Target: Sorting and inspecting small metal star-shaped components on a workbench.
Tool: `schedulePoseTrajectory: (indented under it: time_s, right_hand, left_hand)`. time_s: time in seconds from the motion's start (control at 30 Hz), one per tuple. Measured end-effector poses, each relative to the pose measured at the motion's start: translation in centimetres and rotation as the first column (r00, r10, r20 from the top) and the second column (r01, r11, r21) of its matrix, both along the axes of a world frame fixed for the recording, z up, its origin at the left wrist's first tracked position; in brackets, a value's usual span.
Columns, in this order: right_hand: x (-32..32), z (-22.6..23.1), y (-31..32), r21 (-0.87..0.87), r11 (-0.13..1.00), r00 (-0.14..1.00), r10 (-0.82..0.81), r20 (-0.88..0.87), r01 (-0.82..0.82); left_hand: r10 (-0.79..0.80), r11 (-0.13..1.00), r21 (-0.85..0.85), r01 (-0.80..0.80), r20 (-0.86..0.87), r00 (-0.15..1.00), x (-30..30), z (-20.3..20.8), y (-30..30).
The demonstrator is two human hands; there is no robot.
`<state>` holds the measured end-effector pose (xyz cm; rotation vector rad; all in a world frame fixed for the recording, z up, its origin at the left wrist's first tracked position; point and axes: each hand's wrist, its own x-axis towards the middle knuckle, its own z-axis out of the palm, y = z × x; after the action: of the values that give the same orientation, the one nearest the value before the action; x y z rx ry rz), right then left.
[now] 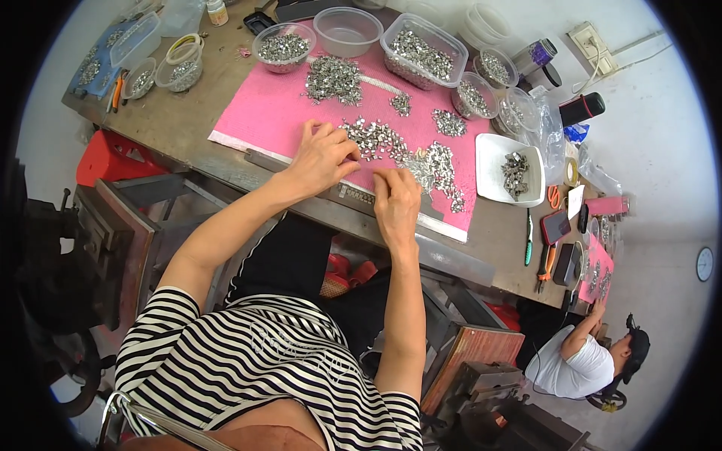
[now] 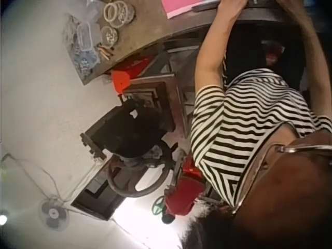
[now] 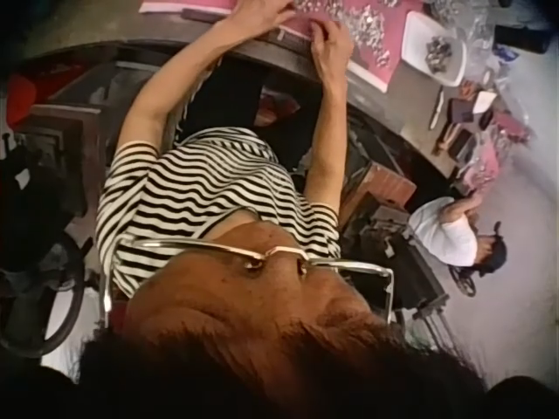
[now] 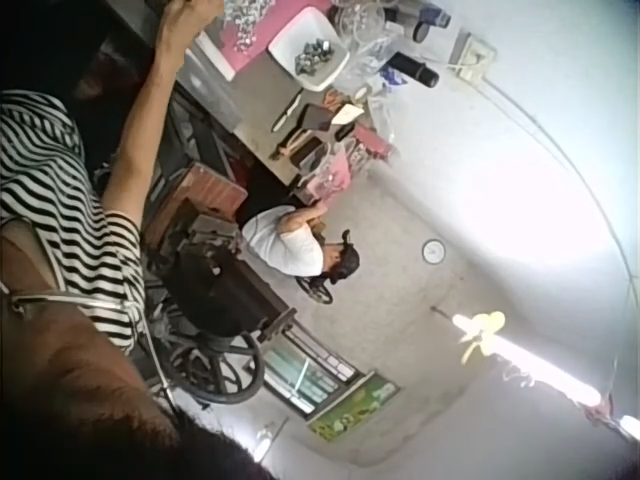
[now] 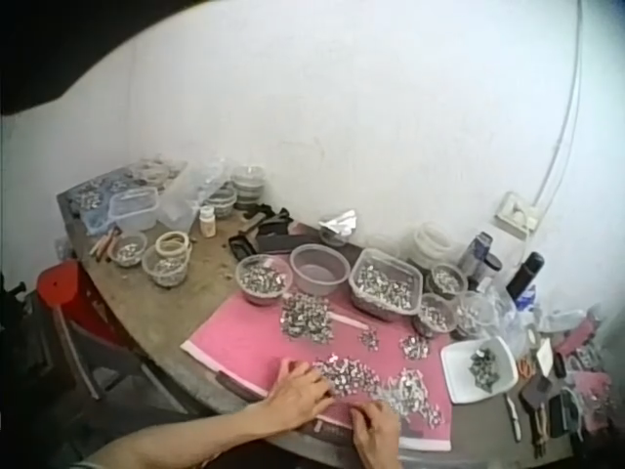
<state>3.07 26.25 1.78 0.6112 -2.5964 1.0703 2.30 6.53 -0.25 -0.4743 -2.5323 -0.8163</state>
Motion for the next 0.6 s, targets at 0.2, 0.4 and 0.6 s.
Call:
schedulePoseTrajectory:
  time_s: [0.2, 0.4, 0.6]
  right_hand:
    - [-3.7, -1.0, -0.7, 0.121, 0.992, 0.996, -0.022, -0.086, 0.032]
    - [-3.1, -0.5, -0.6, 0.204, 0.979, 0.979, 0.033, -0.203, 0.01]
    - [1.5, 1.3, 0.5, 0.08, 0.994, 0.996, 0.082, -0.042, -0.078]
  left_hand:
    - [0.008, 0.998, -0.069, -0.009, -0.015, 1.0, -0.2, -0.2, 0.2]
    - [0.019, 0.998, -0.061, -0.024, -0.073, 0.997, -0.9, -0.7, 0.3]
    - [0.013, 0.999, -0.047, -0.016, -0.059, 0.998, -0.9, -0.3, 0.0]
